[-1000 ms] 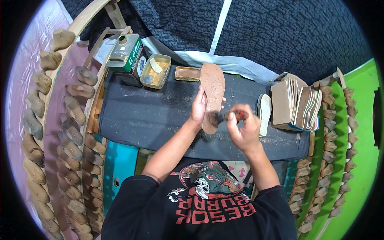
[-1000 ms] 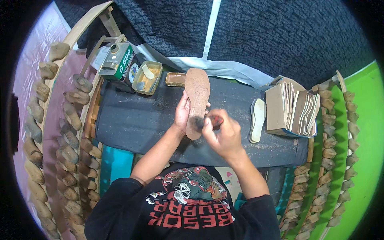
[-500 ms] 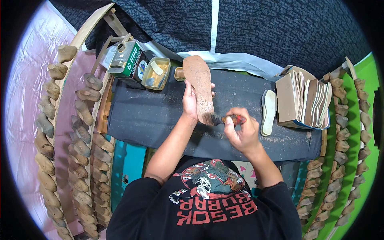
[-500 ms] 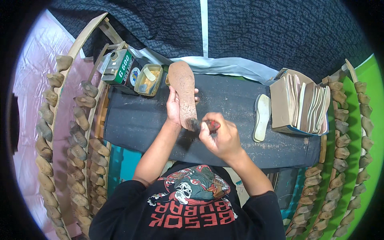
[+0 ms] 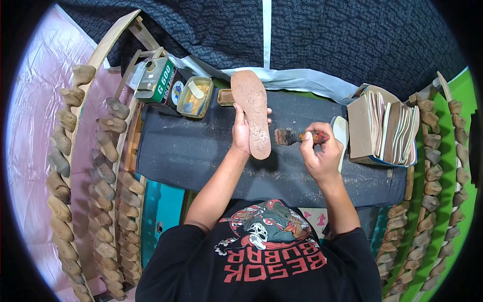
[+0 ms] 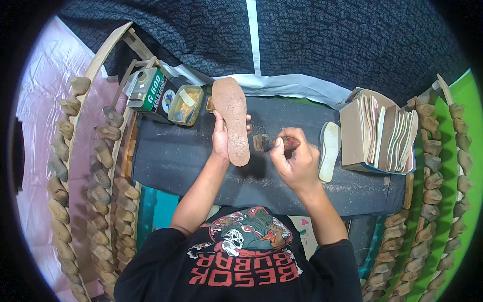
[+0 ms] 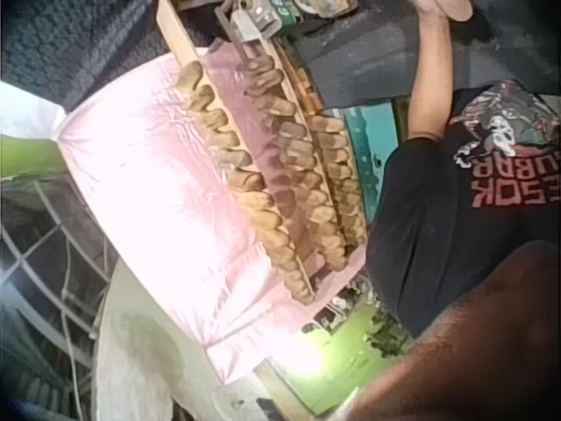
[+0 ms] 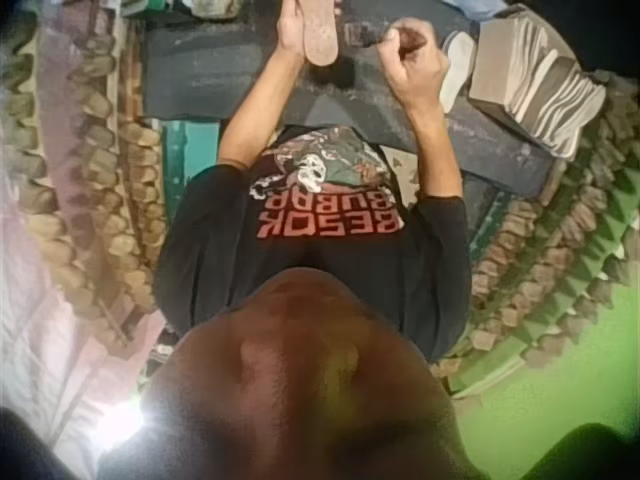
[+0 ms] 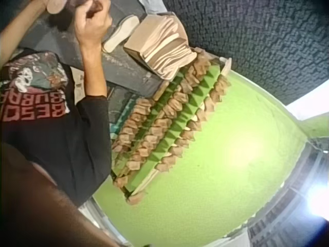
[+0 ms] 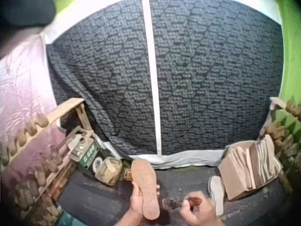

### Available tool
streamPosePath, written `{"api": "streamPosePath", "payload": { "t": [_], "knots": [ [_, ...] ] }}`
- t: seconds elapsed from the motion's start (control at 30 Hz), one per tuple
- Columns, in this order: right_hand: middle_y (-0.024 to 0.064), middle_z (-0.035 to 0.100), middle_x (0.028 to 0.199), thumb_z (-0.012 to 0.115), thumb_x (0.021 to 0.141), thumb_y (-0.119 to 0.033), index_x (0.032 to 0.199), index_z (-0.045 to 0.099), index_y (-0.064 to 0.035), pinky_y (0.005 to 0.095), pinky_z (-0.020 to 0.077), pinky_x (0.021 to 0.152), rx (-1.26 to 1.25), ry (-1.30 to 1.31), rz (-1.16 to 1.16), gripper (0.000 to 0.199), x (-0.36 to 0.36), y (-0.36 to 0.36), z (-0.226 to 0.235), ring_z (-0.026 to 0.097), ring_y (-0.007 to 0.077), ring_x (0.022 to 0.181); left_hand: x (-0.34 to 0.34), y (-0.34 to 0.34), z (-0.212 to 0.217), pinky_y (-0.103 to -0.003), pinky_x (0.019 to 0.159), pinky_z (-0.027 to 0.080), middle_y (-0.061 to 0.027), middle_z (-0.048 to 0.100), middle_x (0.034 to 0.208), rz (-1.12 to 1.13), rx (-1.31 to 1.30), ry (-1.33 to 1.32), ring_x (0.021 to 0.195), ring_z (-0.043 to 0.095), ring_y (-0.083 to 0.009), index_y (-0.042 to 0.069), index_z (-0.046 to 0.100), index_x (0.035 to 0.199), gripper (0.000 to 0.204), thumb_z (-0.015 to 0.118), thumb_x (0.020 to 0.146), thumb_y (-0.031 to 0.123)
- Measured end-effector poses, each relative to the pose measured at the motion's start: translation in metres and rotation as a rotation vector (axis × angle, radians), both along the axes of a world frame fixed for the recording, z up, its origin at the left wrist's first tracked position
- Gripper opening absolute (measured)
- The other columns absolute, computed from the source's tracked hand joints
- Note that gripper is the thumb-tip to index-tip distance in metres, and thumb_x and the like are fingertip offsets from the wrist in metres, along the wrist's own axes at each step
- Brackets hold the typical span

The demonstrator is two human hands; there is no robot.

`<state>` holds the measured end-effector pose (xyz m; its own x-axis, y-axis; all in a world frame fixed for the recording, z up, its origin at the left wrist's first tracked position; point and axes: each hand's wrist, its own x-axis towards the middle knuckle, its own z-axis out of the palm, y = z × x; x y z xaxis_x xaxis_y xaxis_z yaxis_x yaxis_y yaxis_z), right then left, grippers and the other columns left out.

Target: Applying adhesive to shoe insoles and soles using a manual brush.

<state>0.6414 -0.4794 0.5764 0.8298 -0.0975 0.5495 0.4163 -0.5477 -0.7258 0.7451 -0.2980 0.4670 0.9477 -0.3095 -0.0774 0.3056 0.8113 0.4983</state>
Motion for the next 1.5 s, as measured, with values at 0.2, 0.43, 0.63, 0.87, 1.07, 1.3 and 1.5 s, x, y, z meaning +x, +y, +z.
{"api": "streamPosePath", "payload": {
  "t": [0.2, 0.43, 0.63, 0.87, 1.07, 1.3, 1.5],
  "knots": [
    [0.0079, 0.068, 0.073, 0.066, 0.091, -0.003, 0.1, 0.06, -0.0021, 0.0287, 0.054, 0.06, 0.016, 0.003, 0.067, 0.012, 0.01, 0.02, -0.001, 0.067, 0.0148, 0.061, 0.013, 0.0, 0.004, -0.035, 0.07, 0.058, -0.0132, 0.069, 0.102, -0.056, -0.033, 0.038, 0.081, 0.066, -0.0235, 0.011, 0.058, 0.131, 0.069, 0.03, 0.103, 0.067],
    [0.0082, 0.07, 0.077, 0.066, 0.091, -0.004, 0.1, 0.061, -0.0018, 0.0274, 0.0544, 0.064, 0.207, 0.114, 0.001, 0.011, 0.008, 0.023, -0.008, 0.07, 0.0142, 0.067, 0.021, 0.009, -0.006, -0.033, 0.069, 0.059, -0.013, 0.07, 0.101, -0.049, -0.033, 0.119, 0.078, 0.066, -0.0231, 0.011, 0.059, 0.13, 0.07, 0.034, 0.1, 0.07],
    [0.0057, 0.067, 0.074, 0.067, 0.09, -0.003, 0.099, 0.06, -0.0018, 0.0276, 0.0524, 0.057, -0.047, -0.002, 0.029, 0.011, 0.004, 0.02, -0.006, 0.066, 0.0118, 0.062, 0.014, 0.004, -0.01, -0.032, 0.068, 0.059, -0.0125, 0.07, 0.099, -0.061, -0.083, 0.126, 0.078, 0.066, -0.0224, 0.011, 0.059, 0.129, 0.071, 0.035, 0.099, 0.071],
    [0.0066, 0.068, 0.077, 0.067, 0.089, -0.002, 0.098, 0.061, -0.0013, 0.0273, 0.0525, 0.061, 0.169, 0.079, 0.056, 0.01, -0.006, 0.019, -0.019, 0.065, 0.0111, 0.065, -0.014, -0.012, -0.004, -0.032, 0.069, 0.059, -0.0112, 0.069, 0.1, -0.084, 0.018, 0.088, 0.08, 0.066, -0.0214, 0.01, 0.059, 0.129, 0.072, 0.034, 0.099, 0.071],
    [0.0054, 0.065, 0.072, 0.063, 0.09, 0.0, 0.097, 0.06, -0.0005, 0.0242, 0.0502, 0.058, 0.161, 0.042, -0.067, 0.007, -0.006, -0.004, -0.022, 0.062, 0.009, 0.061, -0.027, -0.013, 0.009, -0.033, 0.071, 0.059, -0.0108, 0.068, 0.102, -0.07, 0.017, 0.025, 0.088, 0.067, -0.0206, 0.01, 0.058, 0.13, 0.072, 0.033, 0.099, 0.071],
    [0.0049, 0.066, 0.075, 0.064, 0.09, 0.0, 0.098, 0.061, -0.0001, 0.025, 0.0504, 0.06, 0.171, 0.019, 0.053, 0.008, -0.013, 0.001, -0.025, 0.063, 0.0091, 0.064, -0.031, -0.017, 0.006, -0.031, 0.073, 0.06, -0.0092, 0.07, 0.102, -0.023, 0.113, 0.059, 0.082, 0.069, -0.0161, 0.011, 0.059, 0.131, 0.074, 0.035, 0.098, 0.072],
    [0.0063, 0.067, 0.076, 0.065, 0.09, -0.002, 0.099, 0.061, -0.0001, 0.026, 0.0515, 0.061, 0.216, 0.033, -0.035, 0.009, -0.005, -0.006, -0.025, 0.065, 0.0104, 0.065, -0.036, -0.017, 0.004, -0.031, 0.075, 0.06, -0.0094, 0.071, 0.102, -0.015, 0.163, 0.112, 0.083, 0.069, -0.0158, 0.012, 0.06, 0.131, 0.074, 0.034, 0.098, 0.073]
  ]
}}
